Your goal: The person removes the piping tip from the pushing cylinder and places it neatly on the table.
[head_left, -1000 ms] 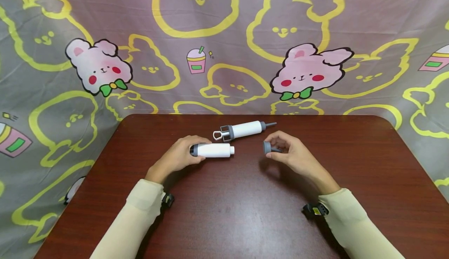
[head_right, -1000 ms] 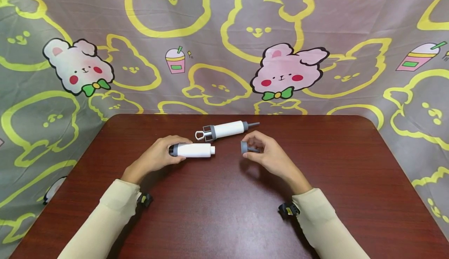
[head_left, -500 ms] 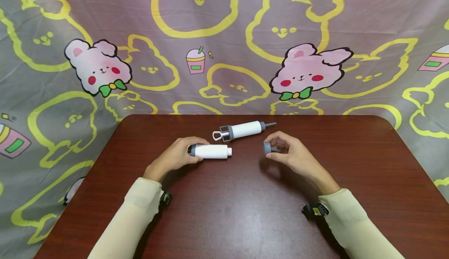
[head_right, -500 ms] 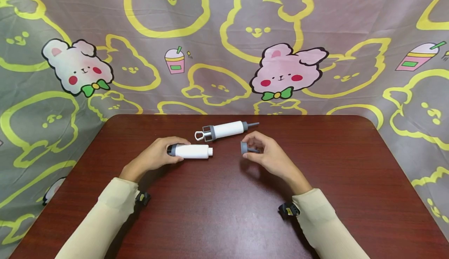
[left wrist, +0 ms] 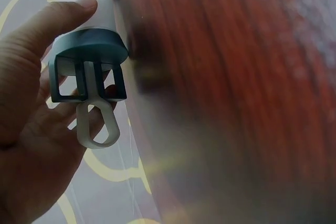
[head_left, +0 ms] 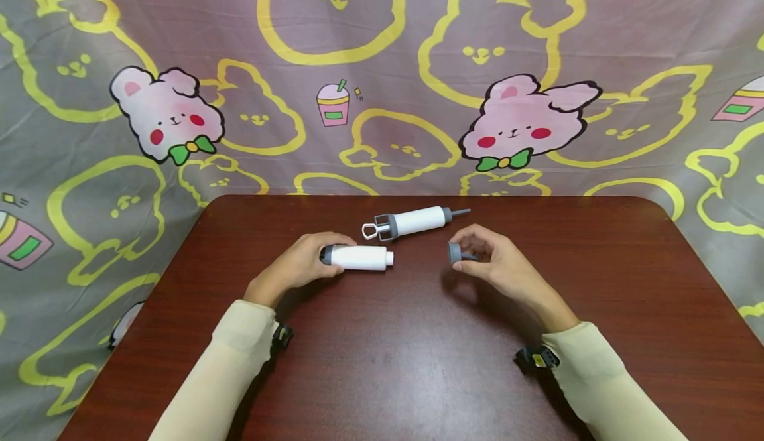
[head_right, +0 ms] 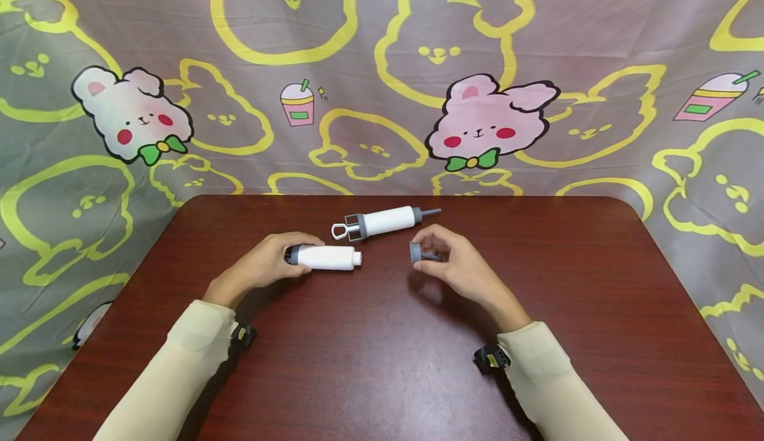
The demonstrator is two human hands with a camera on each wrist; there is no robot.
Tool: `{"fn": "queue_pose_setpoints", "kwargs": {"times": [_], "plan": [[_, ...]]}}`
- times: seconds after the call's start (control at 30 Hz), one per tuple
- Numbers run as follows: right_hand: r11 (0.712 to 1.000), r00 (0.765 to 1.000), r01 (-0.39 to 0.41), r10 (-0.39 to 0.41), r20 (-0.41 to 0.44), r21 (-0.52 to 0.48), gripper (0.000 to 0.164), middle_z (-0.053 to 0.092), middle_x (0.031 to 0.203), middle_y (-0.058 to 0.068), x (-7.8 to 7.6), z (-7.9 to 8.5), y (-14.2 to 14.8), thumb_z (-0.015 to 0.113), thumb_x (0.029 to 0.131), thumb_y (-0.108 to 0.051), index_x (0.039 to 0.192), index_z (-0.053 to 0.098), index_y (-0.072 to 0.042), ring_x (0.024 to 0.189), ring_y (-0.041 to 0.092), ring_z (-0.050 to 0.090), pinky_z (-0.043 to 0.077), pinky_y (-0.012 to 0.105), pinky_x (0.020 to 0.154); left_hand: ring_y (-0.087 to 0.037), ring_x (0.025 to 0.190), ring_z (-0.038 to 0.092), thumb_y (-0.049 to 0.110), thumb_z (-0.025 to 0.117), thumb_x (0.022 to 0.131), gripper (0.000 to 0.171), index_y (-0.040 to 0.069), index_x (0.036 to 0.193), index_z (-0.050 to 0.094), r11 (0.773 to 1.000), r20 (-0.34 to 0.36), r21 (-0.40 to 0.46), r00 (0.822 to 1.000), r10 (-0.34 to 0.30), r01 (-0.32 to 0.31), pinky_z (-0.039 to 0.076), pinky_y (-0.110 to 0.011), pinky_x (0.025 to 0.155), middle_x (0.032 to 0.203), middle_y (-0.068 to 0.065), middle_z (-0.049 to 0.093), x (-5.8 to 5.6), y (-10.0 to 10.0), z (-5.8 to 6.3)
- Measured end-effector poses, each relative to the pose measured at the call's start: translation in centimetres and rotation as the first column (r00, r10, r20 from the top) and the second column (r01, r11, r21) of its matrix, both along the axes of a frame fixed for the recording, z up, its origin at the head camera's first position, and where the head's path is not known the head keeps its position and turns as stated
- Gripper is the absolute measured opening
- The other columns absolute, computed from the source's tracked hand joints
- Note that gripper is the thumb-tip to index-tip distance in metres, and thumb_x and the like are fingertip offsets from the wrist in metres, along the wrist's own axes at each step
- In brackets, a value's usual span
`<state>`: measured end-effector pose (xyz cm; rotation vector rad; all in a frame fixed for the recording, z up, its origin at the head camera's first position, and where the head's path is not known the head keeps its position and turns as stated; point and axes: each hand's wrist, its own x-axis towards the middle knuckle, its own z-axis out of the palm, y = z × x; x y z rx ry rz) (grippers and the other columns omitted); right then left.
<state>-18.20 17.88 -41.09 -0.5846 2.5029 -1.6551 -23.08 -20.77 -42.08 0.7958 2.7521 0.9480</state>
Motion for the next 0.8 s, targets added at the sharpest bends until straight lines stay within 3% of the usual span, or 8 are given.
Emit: {"fn": "queue_pose_setpoints", "kwargs": {"times": [0.8], "plan": [[1.000,1.000,-0.004,0.004,0.004,0.005,0.031,0.070,0.103,0.010,-0.11,-0.19,0.05,0.078,0.093,-0.008,0.122,0.065,-0.008,0.095,0.014,0.067,0.054,0.023,0.085,-0.027,0.108,0.066,0.002,0.085,0.083,0.050,0.011,0.131,0.071,1.000,-0.022,-0.009,1.000,-0.007,0.006,0.053,-0.047,0.094,0.126,-0.011,0.074,0.11,-0.36,0.26]]}}
